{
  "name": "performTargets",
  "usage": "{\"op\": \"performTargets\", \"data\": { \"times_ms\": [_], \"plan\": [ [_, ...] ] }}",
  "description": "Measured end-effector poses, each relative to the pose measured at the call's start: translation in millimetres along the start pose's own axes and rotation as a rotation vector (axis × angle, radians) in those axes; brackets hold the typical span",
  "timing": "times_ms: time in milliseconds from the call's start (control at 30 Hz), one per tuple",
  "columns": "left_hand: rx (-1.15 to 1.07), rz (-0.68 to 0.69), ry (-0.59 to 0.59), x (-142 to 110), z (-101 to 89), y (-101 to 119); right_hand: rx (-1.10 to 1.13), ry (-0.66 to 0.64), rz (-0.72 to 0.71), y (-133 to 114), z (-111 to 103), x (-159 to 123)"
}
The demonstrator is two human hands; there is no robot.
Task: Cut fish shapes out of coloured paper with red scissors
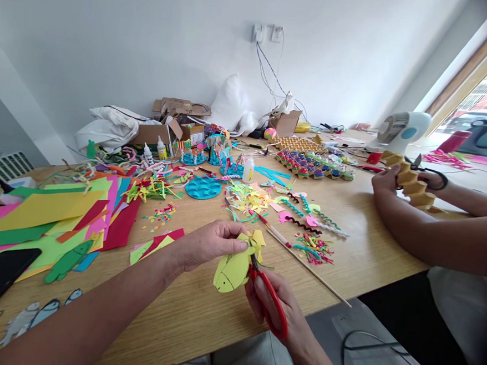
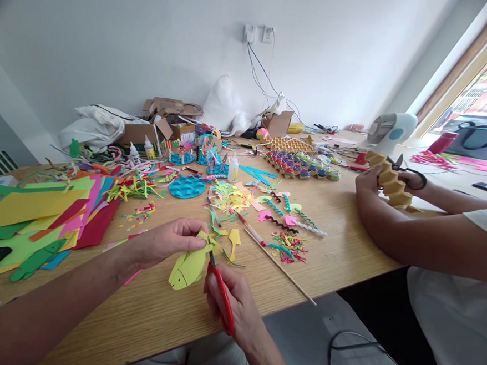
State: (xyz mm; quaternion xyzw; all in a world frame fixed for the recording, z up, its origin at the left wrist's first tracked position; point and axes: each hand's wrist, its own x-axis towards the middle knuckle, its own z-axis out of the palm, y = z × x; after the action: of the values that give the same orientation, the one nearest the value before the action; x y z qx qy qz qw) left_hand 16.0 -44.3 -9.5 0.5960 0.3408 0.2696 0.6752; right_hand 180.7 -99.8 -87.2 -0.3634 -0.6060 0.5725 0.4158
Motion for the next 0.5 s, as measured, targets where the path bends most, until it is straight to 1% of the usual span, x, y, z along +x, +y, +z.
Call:
{"op": "performTargets", "data": {
  "times_ms": [133,300,500],
  "plan": [
    [0.045,-0.014,-0.025,-0.6,-1.8,1.0,-0.025,-0.015,-0.005,-4.6,-0.5,-0.5],
    [0.083,0.004,-0.06,-0.2,-4.2,2.5,-0.046,-0.025,-0.012,-8.6,-1.1,-1.0],
    [0.147,-0.039,-0.104,-1.5,-10.0,4.1,-0.043,-0.044,0.064,-9.8,-0.8,-3.2]
  ]
}}
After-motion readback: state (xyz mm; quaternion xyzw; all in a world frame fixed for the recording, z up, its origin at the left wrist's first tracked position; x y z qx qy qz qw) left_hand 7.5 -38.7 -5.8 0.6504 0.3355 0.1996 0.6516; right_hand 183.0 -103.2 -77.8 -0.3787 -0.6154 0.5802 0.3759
